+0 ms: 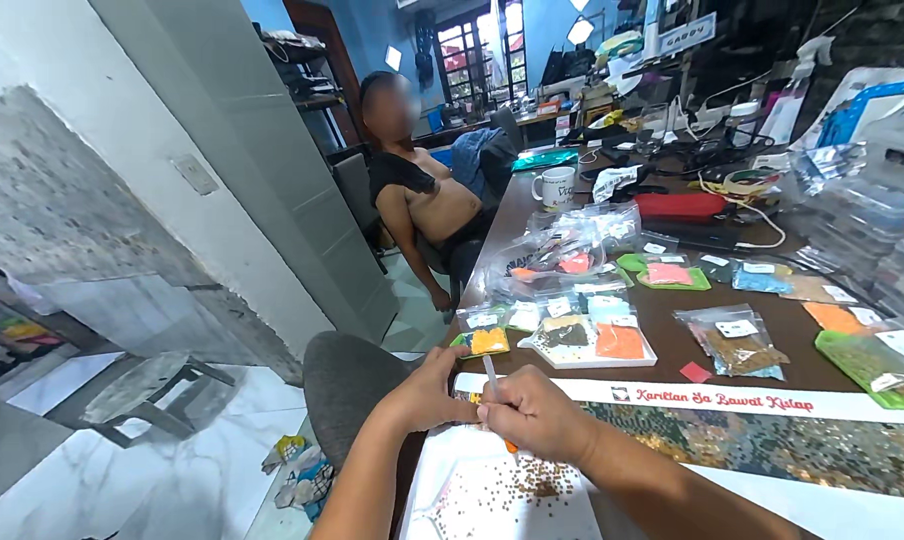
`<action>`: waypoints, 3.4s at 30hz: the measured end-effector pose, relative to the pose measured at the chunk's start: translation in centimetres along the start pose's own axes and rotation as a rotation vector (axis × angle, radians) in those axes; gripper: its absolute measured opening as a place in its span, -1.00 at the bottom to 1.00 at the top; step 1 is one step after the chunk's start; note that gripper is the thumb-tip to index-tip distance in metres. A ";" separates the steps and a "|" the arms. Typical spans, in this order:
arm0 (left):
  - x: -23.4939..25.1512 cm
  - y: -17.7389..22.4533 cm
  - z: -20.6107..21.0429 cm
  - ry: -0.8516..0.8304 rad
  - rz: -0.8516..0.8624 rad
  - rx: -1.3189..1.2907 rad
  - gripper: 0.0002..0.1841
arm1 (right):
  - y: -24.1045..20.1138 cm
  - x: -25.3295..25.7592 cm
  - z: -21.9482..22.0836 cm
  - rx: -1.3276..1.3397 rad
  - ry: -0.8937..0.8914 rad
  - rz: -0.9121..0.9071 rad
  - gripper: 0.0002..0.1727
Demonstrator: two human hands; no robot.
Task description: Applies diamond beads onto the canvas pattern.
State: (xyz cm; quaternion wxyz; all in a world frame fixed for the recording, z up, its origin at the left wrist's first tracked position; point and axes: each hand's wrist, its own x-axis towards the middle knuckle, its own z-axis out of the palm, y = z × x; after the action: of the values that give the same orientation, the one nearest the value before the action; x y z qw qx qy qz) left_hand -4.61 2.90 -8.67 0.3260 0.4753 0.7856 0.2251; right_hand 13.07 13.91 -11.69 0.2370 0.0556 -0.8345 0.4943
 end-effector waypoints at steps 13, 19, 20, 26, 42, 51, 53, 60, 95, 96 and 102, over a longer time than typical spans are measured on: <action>-0.3 0.2 -0.1 -0.033 0.016 -0.019 0.06 | 0.1 0.8 -0.4 -0.104 0.168 0.324 -0.53; -0.4 0.5 -0.1 -0.057 0.015 -0.011 0.09 | -0.2 1.0 -0.1 -0.242 0.108 0.314 -0.46; -0.4 0.6 -0.1 -0.061 0.012 -0.011 0.09 | -0.2 1.0 0.0 -0.256 0.098 0.315 -0.46; -0.6 0.8 -0.1 -0.055 0.011 0.011 0.06 | 0.0 0.9 0.4 -0.300 0.103 0.260 -0.46; -1.1 1.8 0.3 0.048 -0.103 -0.338 -0.27 | 0.6 0.7 0.3 -0.184 0.269 0.219 -0.51; -1.0 1.4 0.3 -0.089 -0.078 -0.578 -0.30 | 0.8 0.4 0.5 -0.166 0.291 0.139 -0.46; -1.0 1.5 0.2 -0.090 -0.074 -0.606 -0.30 | 0.8 0.4 0.4 -0.163 0.295 0.135 -0.46; -1.1 1.4 0.0 -0.108 -0.028 -0.662 -0.31 | 0.9 0.5 0.4 -0.163 0.335 0.098 -0.48; -0.4 0.2 -0.2 -0.025 0.021 -0.027 0.01 | 0.9 0.5 0.4 -0.313 0.125 0.106 -0.51; -0.4 0.1 -0.2 -0.023 0.025 -0.023 0.00 | 0.9 0.5 0.4 -0.312 0.122 0.107 -0.51; -0.3 0.1 -0.2 -0.027 0.026 -0.013 0.02 | 0.9 0.5 0.4 -0.312 0.110 0.108 -0.51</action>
State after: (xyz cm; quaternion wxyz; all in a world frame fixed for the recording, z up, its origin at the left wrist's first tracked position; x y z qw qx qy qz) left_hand -4.57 2.70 -8.39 0.3368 0.4865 0.7732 0.2279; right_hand 12.21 14.09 -12.35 0.2613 -0.0540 -0.8885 0.3732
